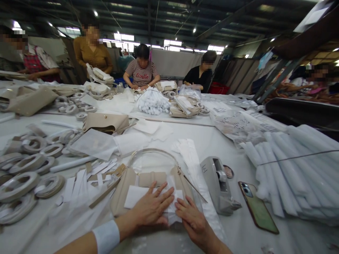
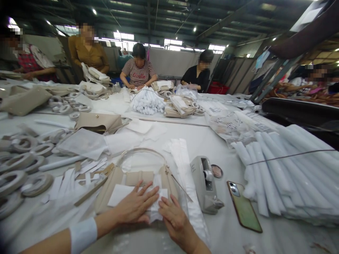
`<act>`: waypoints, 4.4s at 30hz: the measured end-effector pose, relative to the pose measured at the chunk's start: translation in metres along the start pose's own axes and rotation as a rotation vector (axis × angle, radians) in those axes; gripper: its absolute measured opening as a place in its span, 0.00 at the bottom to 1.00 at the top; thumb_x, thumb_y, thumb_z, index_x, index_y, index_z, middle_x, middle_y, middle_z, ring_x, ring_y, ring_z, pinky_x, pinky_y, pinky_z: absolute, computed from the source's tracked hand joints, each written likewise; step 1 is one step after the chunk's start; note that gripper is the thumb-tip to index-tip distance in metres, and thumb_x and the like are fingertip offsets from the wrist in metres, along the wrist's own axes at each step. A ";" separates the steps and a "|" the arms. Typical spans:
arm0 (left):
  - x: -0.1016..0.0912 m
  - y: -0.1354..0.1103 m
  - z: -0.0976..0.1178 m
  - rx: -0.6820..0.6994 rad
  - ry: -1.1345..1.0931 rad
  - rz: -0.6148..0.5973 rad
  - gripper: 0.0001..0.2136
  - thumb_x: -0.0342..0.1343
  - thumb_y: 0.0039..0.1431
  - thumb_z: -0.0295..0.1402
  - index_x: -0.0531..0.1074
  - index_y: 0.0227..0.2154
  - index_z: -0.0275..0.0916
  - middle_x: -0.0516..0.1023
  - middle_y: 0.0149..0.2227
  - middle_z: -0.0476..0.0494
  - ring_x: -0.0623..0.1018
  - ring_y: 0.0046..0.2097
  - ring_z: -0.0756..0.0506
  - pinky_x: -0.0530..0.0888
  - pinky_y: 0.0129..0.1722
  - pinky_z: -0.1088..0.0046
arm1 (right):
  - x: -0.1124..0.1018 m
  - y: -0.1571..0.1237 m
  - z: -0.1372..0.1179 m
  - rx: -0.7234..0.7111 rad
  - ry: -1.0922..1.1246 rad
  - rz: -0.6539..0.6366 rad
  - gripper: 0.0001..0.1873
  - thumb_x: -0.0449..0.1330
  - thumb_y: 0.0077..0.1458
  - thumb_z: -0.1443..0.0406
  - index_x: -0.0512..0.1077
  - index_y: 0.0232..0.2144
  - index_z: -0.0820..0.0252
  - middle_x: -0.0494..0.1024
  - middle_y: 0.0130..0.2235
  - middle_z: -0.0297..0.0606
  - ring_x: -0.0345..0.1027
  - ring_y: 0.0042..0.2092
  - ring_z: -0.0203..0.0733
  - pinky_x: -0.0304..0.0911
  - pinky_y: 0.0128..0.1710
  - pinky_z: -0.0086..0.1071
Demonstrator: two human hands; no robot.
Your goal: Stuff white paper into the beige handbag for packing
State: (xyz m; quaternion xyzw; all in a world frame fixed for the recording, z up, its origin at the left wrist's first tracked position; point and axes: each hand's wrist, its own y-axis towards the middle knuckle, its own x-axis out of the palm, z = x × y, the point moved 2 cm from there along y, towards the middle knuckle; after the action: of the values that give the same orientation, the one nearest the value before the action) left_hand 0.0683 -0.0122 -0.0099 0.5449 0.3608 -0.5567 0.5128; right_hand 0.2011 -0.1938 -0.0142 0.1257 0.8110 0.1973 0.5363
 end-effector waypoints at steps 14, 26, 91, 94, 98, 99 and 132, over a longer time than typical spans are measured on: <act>-0.004 0.000 0.003 0.101 -0.034 0.014 0.20 0.42 0.68 0.38 0.54 0.62 0.47 0.60 0.63 0.41 0.62 0.61 0.42 0.51 0.62 0.56 | -0.008 -0.028 -0.021 0.405 -0.073 0.282 0.16 0.54 0.61 0.67 0.70 0.50 0.54 0.77 0.47 0.41 0.71 0.49 0.46 0.69 0.51 0.42; -0.004 -0.002 0.005 0.109 -0.005 0.040 0.20 0.40 0.69 0.39 0.54 0.62 0.48 0.60 0.63 0.42 0.63 0.60 0.42 0.53 0.60 0.59 | -0.020 -0.025 -0.039 0.266 -0.304 0.169 0.20 0.56 0.60 0.66 0.66 0.55 0.57 0.71 0.54 0.48 0.66 0.54 0.51 0.66 0.50 0.47; -0.005 -0.001 0.006 0.055 0.032 0.024 0.26 0.43 0.67 0.43 0.48 0.63 0.41 0.49 0.66 0.34 0.60 0.62 0.39 0.59 0.55 0.56 | -0.011 0.008 -0.055 -0.062 -0.327 0.176 0.12 0.49 0.61 0.75 0.72 0.35 0.63 0.77 0.34 0.40 0.68 0.34 0.38 0.61 0.40 0.36; -0.002 0.000 0.004 0.016 0.026 0.033 0.31 0.45 0.65 0.45 0.44 0.64 0.34 0.49 0.66 0.30 0.57 0.64 0.38 0.59 0.55 0.57 | -0.015 0.011 -0.058 -0.070 -0.329 0.174 0.12 0.49 0.62 0.74 0.72 0.35 0.62 0.77 0.33 0.40 0.68 0.35 0.38 0.62 0.40 0.36; -0.001 0.000 0.004 0.007 0.023 0.014 0.32 0.43 0.65 0.46 0.42 0.65 0.34 0.49 0.66 0.31 0.55 0.65 0.38 0.59 0.55 0.56 | -0.021 0.012 -0.065 -0.098 -0.333 0.173 0.12 0.49 0.61 0.75 0.72 0.35 0.64 0.77 0.32 0.41 0.67 0.34 0.38 0.61 0.39 0.37; -0.002 0.000 0.004 0.007 0.019 0.013 0.32 0.43 0.66 0.46 0.41 0.65 0.34 0.49 0.66 0.31 0.55 0.65 0.38 0.59 0.56 0.56 | -0.023 0.011 -0.068 -0.104 -0.333 0.168 0.12 0.49 0.61 0.76 0.72 0.35 0.64 0.77 0.32 0.41 0.67 0.33 0.38 0.61 0.39 0.37; -0.003 -0.002 0.006 0.149 0.014 0.079 0.17 0.42 0.69 0.40 0.59 0.58 0.47 0.63 0.61 0.43 0.63 0.60 0.41 0.54 0.58 0.52 | 0.008 0.014 -0.005 0.144 -0.148 0.044 0.20 0.62 0.54 0.67 0.68 0.49 0.61 0.73 0.44 0.45 0.64 0.45 0.49 0.65 0.44 0.45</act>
State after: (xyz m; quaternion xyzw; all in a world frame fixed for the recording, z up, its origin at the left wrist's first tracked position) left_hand 0.0646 -0.0166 -0.0060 0.5994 0.3001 -0.5573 0.4900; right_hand 0.1938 -0.1788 -0.0123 0.1959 0.7782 0.1402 0.5800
